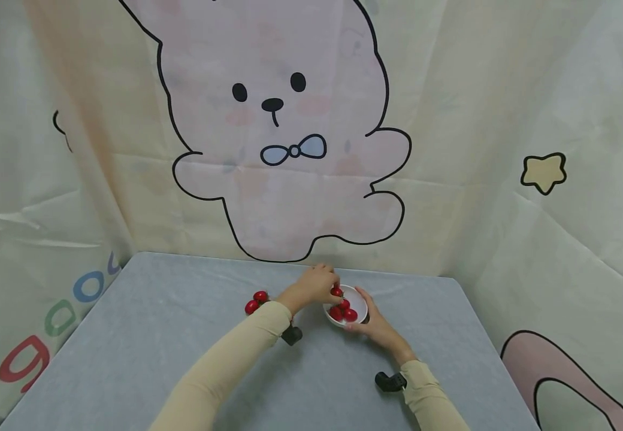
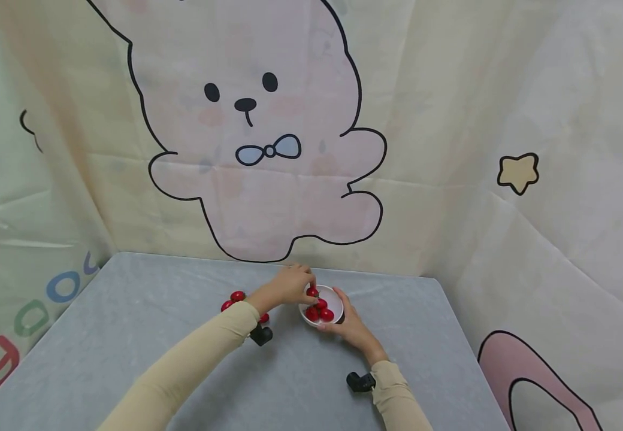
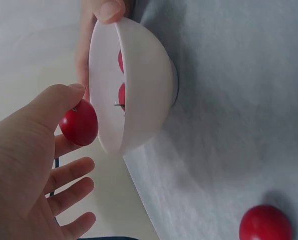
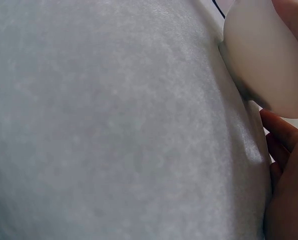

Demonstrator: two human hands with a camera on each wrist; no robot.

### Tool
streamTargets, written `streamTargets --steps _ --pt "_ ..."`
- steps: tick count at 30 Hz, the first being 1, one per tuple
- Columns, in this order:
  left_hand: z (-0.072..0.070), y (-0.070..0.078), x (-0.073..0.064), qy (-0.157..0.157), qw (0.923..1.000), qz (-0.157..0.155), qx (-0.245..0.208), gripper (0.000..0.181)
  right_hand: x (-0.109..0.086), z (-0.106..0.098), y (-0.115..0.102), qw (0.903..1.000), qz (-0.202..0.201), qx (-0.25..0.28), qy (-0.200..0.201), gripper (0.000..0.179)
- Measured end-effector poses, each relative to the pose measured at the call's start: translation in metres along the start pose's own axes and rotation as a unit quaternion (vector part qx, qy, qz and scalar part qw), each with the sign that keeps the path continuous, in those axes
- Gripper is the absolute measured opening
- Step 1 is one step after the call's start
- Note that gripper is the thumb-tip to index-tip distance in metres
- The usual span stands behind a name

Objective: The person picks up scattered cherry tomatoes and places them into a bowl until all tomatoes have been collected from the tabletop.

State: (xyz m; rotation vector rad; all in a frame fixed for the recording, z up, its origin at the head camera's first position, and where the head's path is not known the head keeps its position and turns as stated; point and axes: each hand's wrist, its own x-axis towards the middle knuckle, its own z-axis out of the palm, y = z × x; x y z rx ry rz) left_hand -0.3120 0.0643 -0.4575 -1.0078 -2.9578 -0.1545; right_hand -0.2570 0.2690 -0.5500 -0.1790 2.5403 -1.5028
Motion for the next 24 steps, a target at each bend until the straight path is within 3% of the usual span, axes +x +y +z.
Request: streamTargets --steps 13,24 --pt "0.001 0.016 0.004 -0.019 0.9997 0.005 -0.012 0.034 0.000 -0.001 0.003 1.0000 -0.003 -0.008 -0.001 0.102" --pt "0.003 0.020 0.006 -0.019 0.9998 0.006 -0.006 0.034 -0.001 -0.002 0.002 1.0000 -0.002 -0.001 -0.006 0.100"
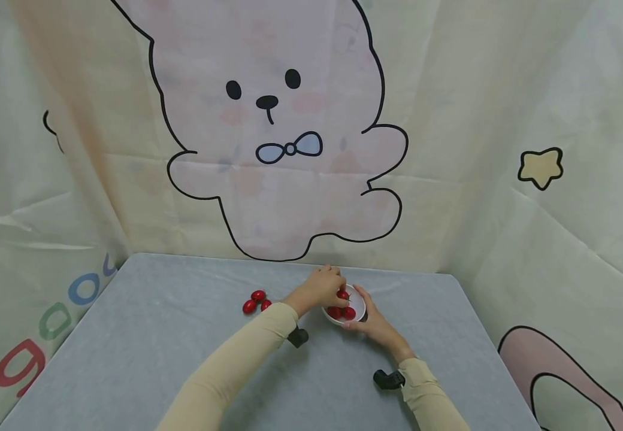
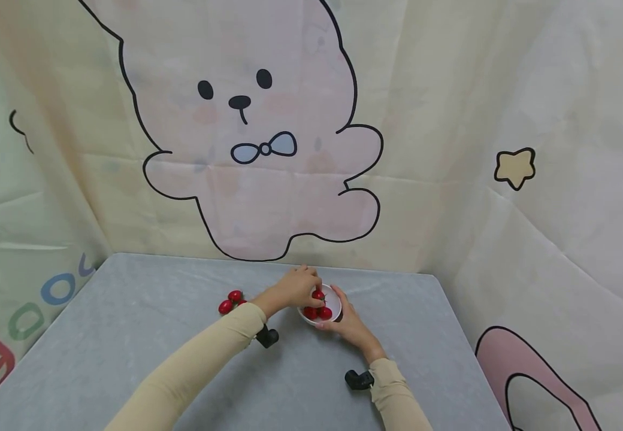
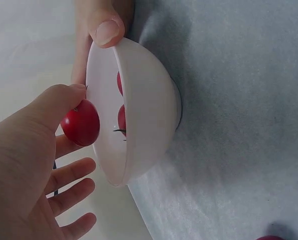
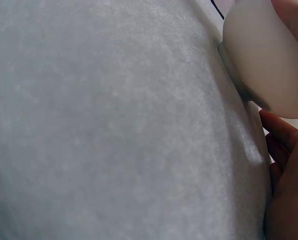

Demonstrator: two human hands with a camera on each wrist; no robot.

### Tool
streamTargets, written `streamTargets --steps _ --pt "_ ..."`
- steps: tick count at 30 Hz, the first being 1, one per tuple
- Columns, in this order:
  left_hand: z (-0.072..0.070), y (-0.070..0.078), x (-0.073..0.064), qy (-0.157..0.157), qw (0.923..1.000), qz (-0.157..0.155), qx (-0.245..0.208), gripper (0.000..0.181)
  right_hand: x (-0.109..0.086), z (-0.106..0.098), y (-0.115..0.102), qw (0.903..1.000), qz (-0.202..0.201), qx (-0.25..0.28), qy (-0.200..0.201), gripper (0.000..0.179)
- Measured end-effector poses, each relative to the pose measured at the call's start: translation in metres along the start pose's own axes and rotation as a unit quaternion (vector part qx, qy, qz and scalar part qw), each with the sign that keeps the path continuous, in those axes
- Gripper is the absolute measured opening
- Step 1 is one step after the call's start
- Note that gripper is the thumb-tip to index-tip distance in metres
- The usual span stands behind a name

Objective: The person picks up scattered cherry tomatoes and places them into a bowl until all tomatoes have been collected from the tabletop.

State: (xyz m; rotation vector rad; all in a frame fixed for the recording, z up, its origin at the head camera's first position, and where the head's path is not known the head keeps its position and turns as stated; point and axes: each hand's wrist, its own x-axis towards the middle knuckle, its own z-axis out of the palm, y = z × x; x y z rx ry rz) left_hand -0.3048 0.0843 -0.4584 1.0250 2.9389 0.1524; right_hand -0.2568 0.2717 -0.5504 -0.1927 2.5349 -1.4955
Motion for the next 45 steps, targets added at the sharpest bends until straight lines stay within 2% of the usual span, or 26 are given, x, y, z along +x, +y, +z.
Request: streamTargets --steps 15,25,35,45 --pt "-0.003 -0.005 0.001 0.005 1.0000 -0.002 -0.006 0.033 0.000 0.000 -0.002 1.0000 0.002 -0.002 0.007 0.101" --pt "-0.005 -0.011 -0.005 0.012 0.9996 -0.005 -0.024 0.033 -0.001 0.000 -0.001 1.0000 -0.001 0.007 0.001 0.098" --pt "-0.006 -0.028 -0.013 0.010 0.9988 -0.015 -0.045 0.031 0.001 0.000 -0.004 0.9999 0.013 0.004 0.005 0.102" --pt "-0.005 -0.050 -0.024 0.014 0.9982 -0.022 -0.054 0.032 0.002 0.001 -0.001 0.9999 0.006 -0.011 0.010 0.103"
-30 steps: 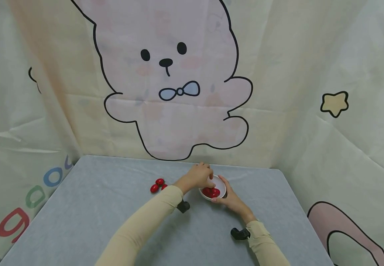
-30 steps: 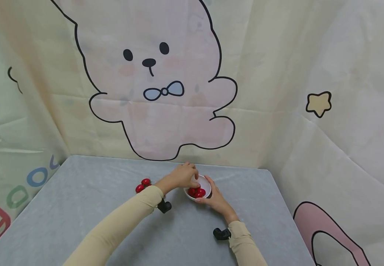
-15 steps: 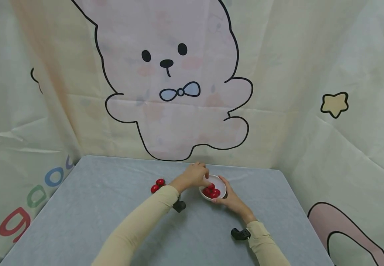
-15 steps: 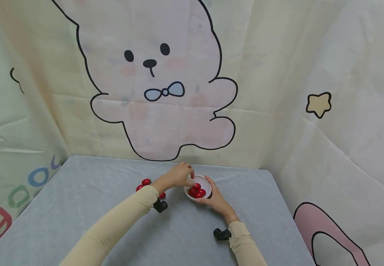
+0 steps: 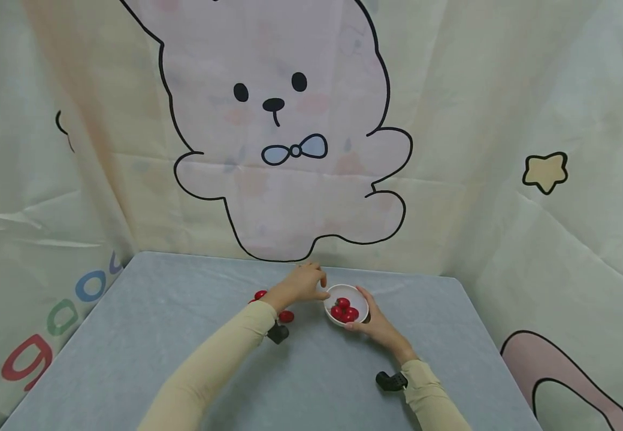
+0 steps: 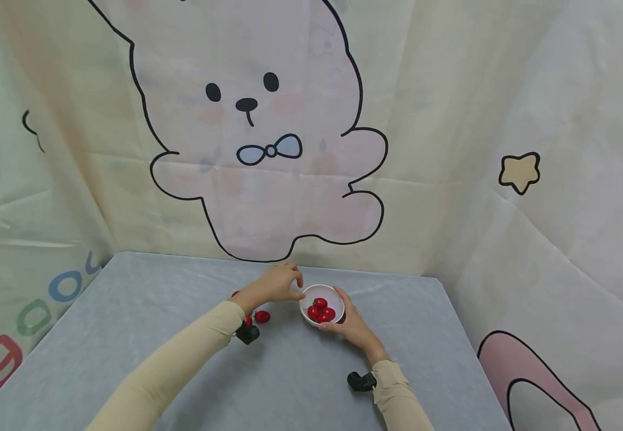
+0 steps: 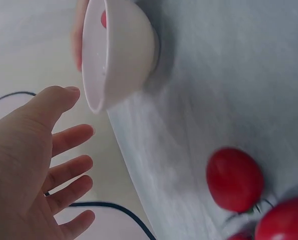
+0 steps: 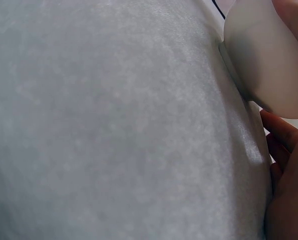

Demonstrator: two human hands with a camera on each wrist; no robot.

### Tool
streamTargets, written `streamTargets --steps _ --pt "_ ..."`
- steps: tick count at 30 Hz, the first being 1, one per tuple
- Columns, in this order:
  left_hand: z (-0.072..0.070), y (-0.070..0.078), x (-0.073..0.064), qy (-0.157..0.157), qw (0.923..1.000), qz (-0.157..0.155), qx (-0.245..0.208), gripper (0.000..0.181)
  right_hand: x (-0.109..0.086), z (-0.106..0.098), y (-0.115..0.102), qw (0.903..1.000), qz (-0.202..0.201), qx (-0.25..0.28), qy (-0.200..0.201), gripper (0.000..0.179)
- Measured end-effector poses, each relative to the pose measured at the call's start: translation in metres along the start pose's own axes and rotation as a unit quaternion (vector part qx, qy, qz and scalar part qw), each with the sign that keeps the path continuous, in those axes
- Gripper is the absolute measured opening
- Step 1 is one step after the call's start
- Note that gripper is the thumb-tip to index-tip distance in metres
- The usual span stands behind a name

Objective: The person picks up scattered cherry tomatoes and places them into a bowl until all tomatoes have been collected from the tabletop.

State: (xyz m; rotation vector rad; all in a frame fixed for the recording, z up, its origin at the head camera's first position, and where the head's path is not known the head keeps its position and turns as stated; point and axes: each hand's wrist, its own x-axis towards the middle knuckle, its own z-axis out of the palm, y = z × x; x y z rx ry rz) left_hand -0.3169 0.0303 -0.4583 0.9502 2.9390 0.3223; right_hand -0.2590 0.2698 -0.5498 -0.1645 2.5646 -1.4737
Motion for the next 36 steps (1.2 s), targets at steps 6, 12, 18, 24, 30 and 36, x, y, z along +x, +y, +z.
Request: streamTargets --steps 6,12,18,24,30,36 --pt "-0.002 -0.016 -0.008 0.002 0.9999 -0.013 -0.003 0.031 -0.001 0.001 0.001 0.9999 -0.011 0.003 0.005 0.105" --pt "0.000 -0.033 -0.016 0.002 0.9997 -0.023 -0.012 0.029 -0.003 0.001 0.000 0.9999 -0.013 0.005 0.001 0.104" --pt "-0.004 -0.050 -0.026 0.006 0.9992 -0.038 -0.010 0.028 -0.014 -0.004 -0.022 0.9996 -0.015 0.012 -0.019 0.105" --pt "-0.007 -0.064 -0.037 0.003 0.9982 -0.059 -0.012 0.027 -0.004 -0.002 -0.006 0.9996 -0.018 0.017 -0.012 0.106" --pt "-0.004 -0.077 -0.046 -0.002 0.9963 -0.085 -0.011 0.025 0.000 0.000 0.002 0.9997 -0.024 0.004 0.001 0.104" --pt "-0.002 -0.086 -0.052 -0.007 0.9940 -0.106 -0.024 0.026 0.000 0.000 0.002 0.9996 -0.026 0.012 -0.001 0.104"
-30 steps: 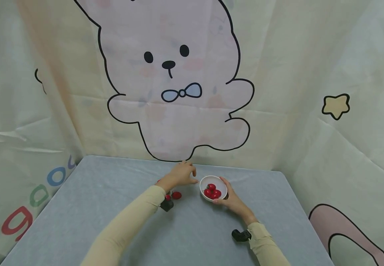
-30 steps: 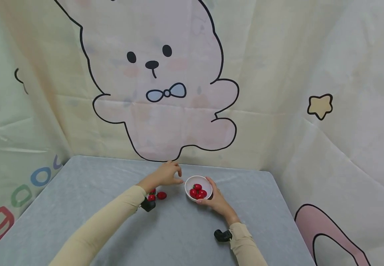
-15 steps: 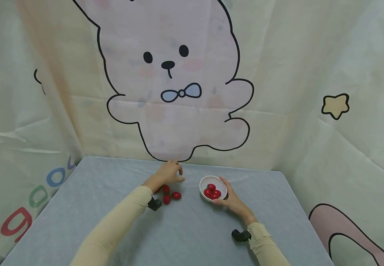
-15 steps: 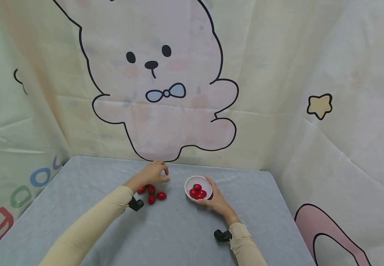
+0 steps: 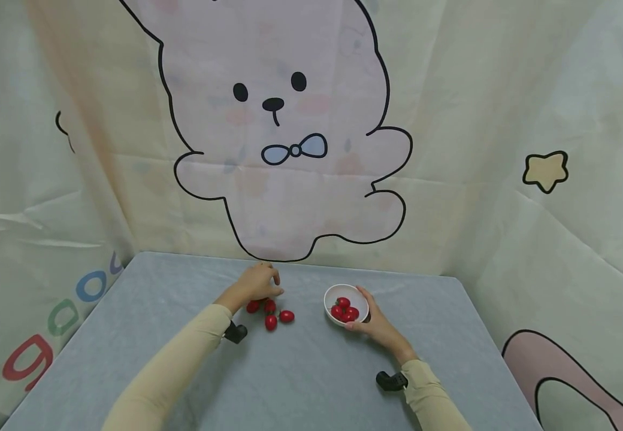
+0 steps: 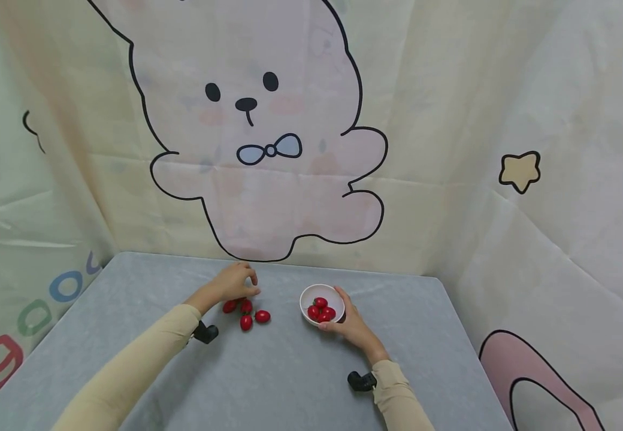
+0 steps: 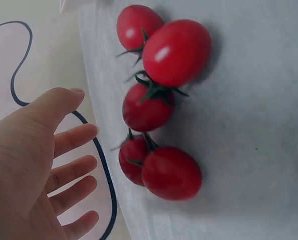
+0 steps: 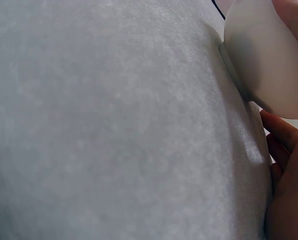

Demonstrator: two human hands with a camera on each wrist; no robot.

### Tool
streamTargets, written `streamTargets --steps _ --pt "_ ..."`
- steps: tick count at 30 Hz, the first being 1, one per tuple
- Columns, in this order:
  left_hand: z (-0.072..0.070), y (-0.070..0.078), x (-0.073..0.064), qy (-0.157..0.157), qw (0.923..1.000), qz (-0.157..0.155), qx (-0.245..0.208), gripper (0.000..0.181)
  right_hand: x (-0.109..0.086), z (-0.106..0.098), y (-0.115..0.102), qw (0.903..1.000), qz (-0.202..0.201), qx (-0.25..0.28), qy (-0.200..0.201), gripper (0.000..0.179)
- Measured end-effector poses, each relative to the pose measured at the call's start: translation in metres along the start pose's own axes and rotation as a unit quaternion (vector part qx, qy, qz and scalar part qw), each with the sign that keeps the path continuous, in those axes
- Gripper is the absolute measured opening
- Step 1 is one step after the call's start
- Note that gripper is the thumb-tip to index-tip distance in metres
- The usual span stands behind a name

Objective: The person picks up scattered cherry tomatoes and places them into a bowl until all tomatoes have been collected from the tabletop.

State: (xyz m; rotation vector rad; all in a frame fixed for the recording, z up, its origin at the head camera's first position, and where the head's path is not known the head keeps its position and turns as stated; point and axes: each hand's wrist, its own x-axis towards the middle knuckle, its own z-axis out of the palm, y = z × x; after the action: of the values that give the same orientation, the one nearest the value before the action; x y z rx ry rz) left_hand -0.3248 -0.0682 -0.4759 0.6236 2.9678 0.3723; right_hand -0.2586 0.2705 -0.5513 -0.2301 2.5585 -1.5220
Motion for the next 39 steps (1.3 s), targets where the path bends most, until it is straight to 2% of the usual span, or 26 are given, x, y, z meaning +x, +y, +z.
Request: streamTargets --steps 4,13,17,21,30,39 --pt "0.003 -0.008 -0.003 0.003 1.0000 -0.005 0.003 0.026 -0.002 0.000 -0.005 1.0000 0.006 -0.003 -0.004 0.104" --pt "0.010 -0.025 -0.009 0.012 0.9994 -0.027 0.019 0.028 -0.015 -0.006 -0.035 0.9996 0.009 0.004 -0.024 0.105" --pt "0.015 -0.030 -0.012 0.006 0.9993 -0.030 0.023 0.031 -0.017 -0.006 -0.037 0.9996 0.006 0.005 -0.026 0.104" --pt "0.019 -0.033 -0.015 -0.004 0.9986 -0.045 0.027 0.034 -0.017 -0.006 -0.037 0.9996 0.003 0.007 -0.026 0.103" --pt "0.024 -0.036 -0.016 0.011 0.9983 -0.051 0.026 0.037 -0.016 -0.005 -0.036 0.9996 0.007 0.007 -0.027 0.104" --pt "0.027 -0.036 -0.016 0.011 0.9975 -0.062 0.032 0.039 -0.015 -0.004 -0.034 0.9997 0.011 0.005 -0.023 0.105"
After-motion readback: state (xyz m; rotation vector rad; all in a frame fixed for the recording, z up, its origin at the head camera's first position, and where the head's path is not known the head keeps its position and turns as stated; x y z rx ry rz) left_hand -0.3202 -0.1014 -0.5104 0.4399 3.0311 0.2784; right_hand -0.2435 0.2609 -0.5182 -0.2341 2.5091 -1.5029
